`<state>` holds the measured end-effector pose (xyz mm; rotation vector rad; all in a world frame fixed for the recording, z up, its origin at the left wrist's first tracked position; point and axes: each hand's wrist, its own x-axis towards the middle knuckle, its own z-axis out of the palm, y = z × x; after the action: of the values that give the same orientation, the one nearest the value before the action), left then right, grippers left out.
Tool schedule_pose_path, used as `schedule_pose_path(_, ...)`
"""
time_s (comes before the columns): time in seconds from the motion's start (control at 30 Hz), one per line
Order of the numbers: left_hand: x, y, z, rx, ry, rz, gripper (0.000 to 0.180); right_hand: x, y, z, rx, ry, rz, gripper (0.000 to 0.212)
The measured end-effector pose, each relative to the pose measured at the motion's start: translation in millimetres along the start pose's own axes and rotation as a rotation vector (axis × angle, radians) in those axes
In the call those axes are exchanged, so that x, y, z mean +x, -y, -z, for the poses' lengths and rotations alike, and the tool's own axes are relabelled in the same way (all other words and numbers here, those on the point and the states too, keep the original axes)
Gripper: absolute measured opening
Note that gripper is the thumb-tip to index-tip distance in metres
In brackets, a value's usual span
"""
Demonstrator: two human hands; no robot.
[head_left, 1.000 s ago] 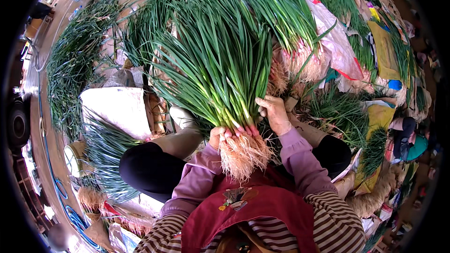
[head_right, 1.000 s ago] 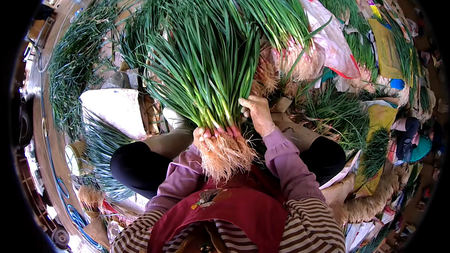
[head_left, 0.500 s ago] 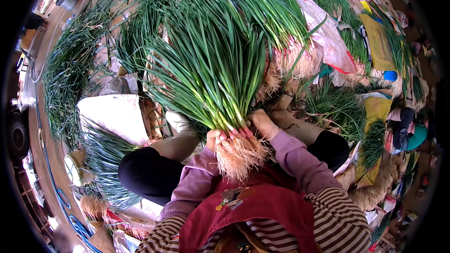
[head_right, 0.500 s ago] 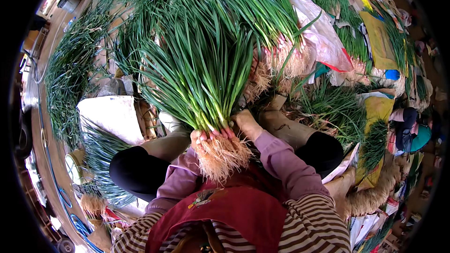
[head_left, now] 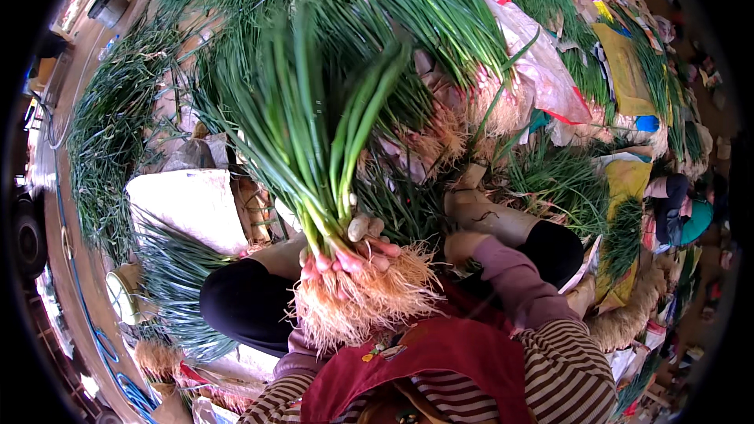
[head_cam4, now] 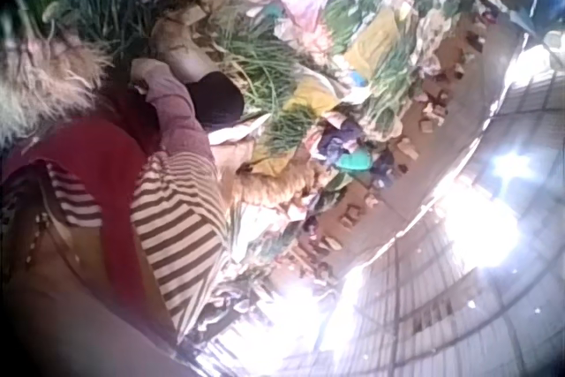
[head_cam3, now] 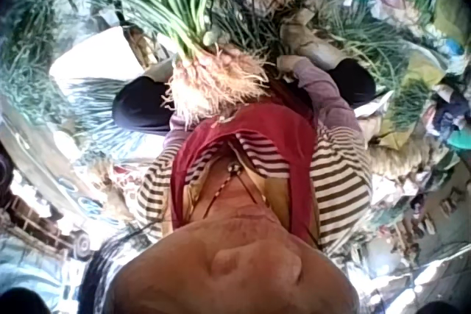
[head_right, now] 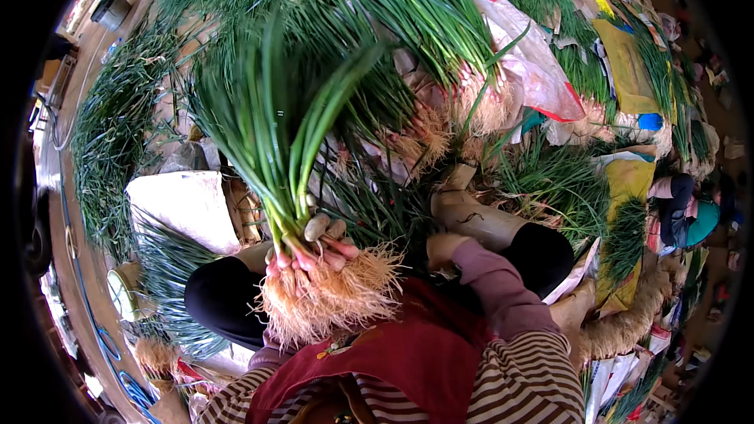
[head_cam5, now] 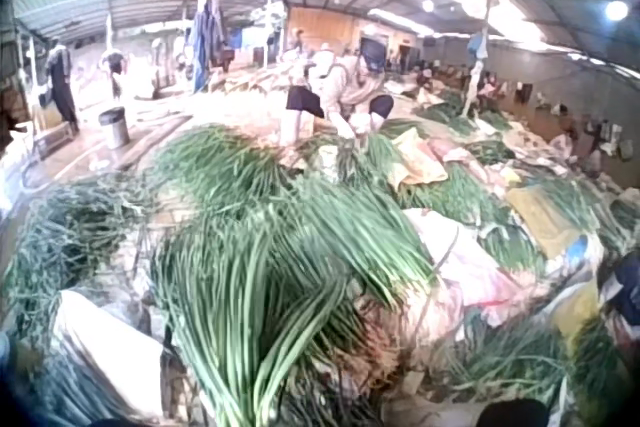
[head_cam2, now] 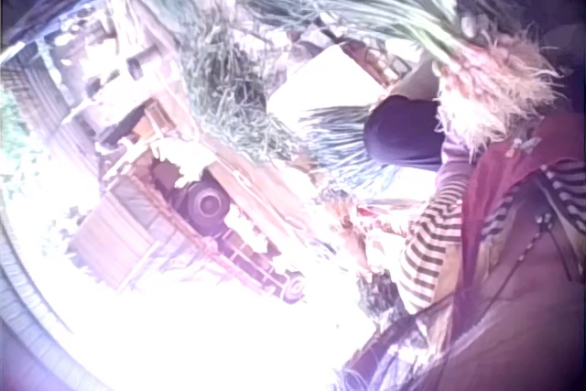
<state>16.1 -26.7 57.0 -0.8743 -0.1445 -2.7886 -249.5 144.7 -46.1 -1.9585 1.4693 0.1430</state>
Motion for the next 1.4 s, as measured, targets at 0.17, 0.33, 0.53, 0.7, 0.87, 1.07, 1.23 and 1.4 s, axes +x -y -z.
schedule_pose_path(0.17, 10.4, 7.3, 1.4, 0.144, -0.004, -0.191, 0.08, 80.7, -41.6, 165.3, 1.01, -0.834, -0.264, 0.015)
schedule_pose_path(0.33, -2.0, 32.1, 53.8, 0.186, -0.079, -0.489, 0.076, 152.4, -89.9, 212.3, 0.136, -0.621, -0.64, 0.023)
schedule_pose_path(0.53, -3.8, 38.7, 72.0, 0.562, 0.055, -0.858, 0.044, 159.9, -69.6, 208.6, 0.278, -0.692, -0.593, 0.029)
schedule_pose_path(0.7, 6.1, 53.4, 53.2, 0.304, -0.352, -0.707, 0.045, 166.5, -118.0, 174.2, 0.431, -0.794, -0.616, 0.037)
schedule_pose_path(0.87, -10.7, 52.7, 58.9, 0.206, -0.446, -0.642, 0.052, 173.7, -90.9, 197.8, 0.207, -0.613, -0.771, 0.035)
schedule_pose_path(1.07, -39.6, 58.1, 94.6, 0.402, -0.383, -0.735, 0.036, 188.9, -119.6, 176.8, 0.138, -0.764, -0.744, 0.027)
schedule_pose_path(1.23, 11.5, 53.3, 49.5, 0.46, -0.315, -1.035, 0.027, 170.6, -76.8, 210.9, 0.398, -0.631, -0.783, 0.017)
schedule_pose_path(1.4, 17.7, 57.2, 52.3, 0.385, -0.273, -0.978, 0.032, 71.6, -65.3, 290.9, -0.193, -1.343, -0.41, 0.016)
